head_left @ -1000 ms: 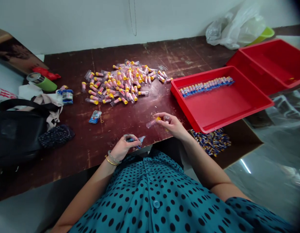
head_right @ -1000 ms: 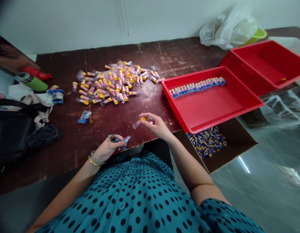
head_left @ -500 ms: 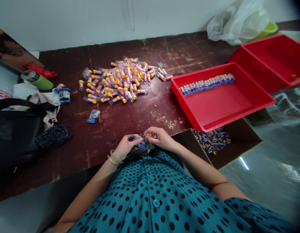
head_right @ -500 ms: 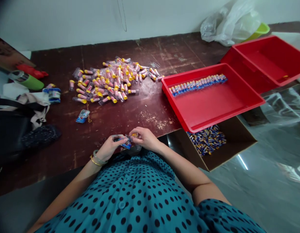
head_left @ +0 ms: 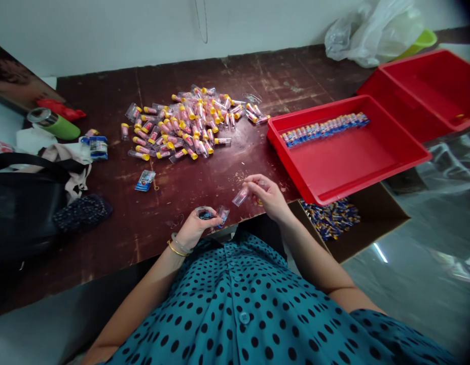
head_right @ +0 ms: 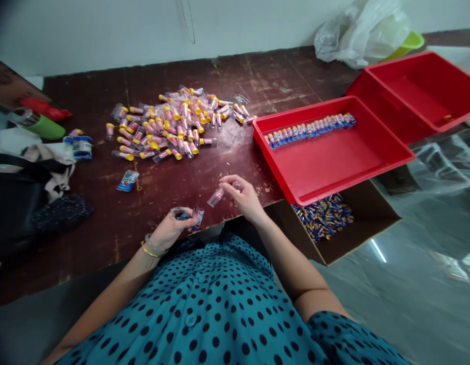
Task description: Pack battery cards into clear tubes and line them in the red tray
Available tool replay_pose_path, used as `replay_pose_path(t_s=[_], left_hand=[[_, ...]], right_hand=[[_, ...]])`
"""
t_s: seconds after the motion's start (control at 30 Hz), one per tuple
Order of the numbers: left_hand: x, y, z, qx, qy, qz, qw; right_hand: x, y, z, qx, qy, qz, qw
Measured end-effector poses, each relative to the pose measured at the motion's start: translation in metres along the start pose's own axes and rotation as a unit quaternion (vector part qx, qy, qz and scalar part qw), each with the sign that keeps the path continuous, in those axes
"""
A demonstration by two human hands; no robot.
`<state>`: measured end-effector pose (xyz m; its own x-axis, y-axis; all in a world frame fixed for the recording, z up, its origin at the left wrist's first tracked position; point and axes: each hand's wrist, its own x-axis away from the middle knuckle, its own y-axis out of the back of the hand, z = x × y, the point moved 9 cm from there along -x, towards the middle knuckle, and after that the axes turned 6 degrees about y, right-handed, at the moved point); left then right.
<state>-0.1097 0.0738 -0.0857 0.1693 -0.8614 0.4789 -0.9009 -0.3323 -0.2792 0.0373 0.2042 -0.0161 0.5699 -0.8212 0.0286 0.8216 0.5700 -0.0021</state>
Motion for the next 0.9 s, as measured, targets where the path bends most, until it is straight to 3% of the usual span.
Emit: replay_pose_path(t_s=[0.17,0.3,0.5,0.63,0.9], left_hand=[[0.002,-0.002,-0.002,-0.012,-0.004,-0.001,1.0],[0.004,-0.008,0.001,0.023,0.029,0.04,0.998],[0.009,-0.019,0.014,0.056,0.077,0.081,0.992],[0.011,-0.033,0.017,0.071,0.078,0.108,0.989],[0.012,-0.041,0.009,0.109,0.058,0.111,0.986]], right_hand=[[-0.005,-0.012,0.013,-0.069,-0.013,0.038,0.997],[-0.002,-0.025,0.016,-0.028,-0.002,0.049,0.998],[0.004,-0.024,0.009,0.061,0.016,0.061,0.996],[0.013,-0.018,0.002,0.133,0.054,0.017,0.989],[0.043,-0.039,-0.016,0.095,0.041,0.032,0.994]])
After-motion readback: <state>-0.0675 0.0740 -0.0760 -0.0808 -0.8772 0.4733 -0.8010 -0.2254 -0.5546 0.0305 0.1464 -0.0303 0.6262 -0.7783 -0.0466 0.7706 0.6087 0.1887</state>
